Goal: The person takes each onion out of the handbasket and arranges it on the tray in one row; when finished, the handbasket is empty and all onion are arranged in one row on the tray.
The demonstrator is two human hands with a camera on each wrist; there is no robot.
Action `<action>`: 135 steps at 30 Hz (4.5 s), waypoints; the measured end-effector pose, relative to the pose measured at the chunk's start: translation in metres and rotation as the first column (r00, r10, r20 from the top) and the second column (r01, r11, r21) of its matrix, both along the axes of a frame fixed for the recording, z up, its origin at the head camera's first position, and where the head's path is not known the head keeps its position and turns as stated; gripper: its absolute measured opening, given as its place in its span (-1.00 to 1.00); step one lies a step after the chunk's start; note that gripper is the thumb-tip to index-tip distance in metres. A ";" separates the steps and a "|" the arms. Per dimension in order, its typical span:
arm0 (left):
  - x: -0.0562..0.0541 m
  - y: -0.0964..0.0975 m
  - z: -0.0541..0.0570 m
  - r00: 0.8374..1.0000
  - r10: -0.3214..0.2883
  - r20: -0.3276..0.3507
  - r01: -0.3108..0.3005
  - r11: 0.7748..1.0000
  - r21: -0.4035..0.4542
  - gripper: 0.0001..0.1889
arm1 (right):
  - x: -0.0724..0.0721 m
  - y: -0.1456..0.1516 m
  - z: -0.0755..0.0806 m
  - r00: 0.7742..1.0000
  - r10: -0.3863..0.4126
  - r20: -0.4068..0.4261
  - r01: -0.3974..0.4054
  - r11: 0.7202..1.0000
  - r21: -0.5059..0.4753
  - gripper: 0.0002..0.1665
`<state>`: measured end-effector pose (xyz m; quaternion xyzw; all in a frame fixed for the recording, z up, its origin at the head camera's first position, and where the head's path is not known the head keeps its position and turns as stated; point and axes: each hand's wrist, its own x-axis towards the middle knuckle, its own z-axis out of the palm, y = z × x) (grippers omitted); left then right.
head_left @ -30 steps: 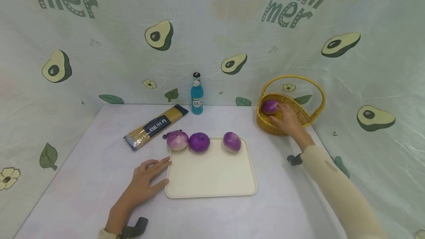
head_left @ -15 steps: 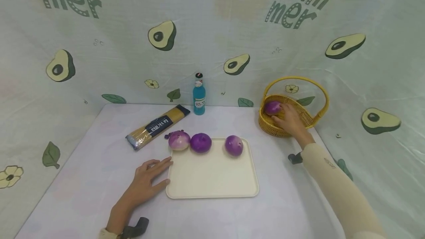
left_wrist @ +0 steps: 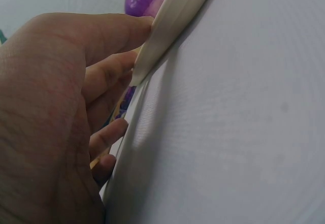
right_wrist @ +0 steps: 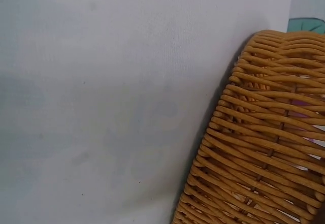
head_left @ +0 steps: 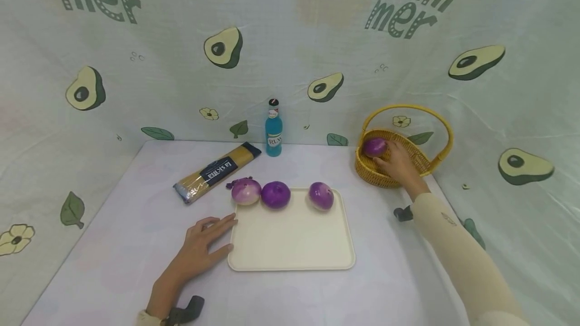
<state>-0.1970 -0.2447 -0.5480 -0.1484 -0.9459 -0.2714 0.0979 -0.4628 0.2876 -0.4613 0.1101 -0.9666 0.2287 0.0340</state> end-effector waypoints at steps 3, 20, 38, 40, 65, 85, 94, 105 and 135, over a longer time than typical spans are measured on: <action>0.000 0.000 -0.001 1.000 0.000 -0.001 0.000 1.000 0.000 -0.38 | -0.003 0.001 -0.003 1.000 -0.006 0.003 0.006 1.000 0.001 -0.08; -0.001 0.000 -0.001 1.000 0.012 0.022 -0.012 1.000 -0.012 -0.38 | -0.011 0.001 -0.008 0.999 -0.029 0.041 0.029 1.000 -0.004 0.00; 0.000 0.001 0.001 1.000 0.011 0.022 -0.011 1.000 -0.016 -0.39 | -0.023 -0.002 -0.014 0.998 -0.055 0.032 0.055 0.998 -0.012 0.05; 0.000 0.001 0.001 1.000 0.009 0.013 -0.008 1.000 -0.015 -0.39 | -0.025 -0.003 -0.014 0.998 -0.060 0.034 0.060 0.998 -0.014 0.06; 0.000 0.002 0.002 1.000 0.001 0.026 -0.001 1.000 -0.003 -0.38 | -0.040 -0.004 -0.019 0.994 -0.079 0.079 0.080 0.997 -0.020 0.08; 0.000 -0.003 0.006 1.000 0.010 0.027 -0.010 1.000 -0.020 -0.37 | -0.029 -0.003 -0.004 0.998 -0.062 -0.030 0.059 0.994 -0.090 -0.08; 0.001 -0.002 0.001 1.000 0.011 0.025 -0.011 1.000 -0.012 -0.39 | -0.017 -0.002 -0.005 0.997 -0.074 -0.012 0.073 0.993 -0.088 -0.04; 0.002 0.000 0.005 0.999 0.014 0.033 -0.013 1.000 -0.016 -0.40 | -0.004 0.001 -0.005 0.996 -0.076 -0.047 0.071 0.993 -0.099 -0.05; 0.002 0.002 0.006 0.999 0.018 0.038 -0.017 1.000 -0.017 -0.40 | 0.021 0.005 -0.001 0.992 -0.110 -0.054 0.105 0.990 -0.097 -0.03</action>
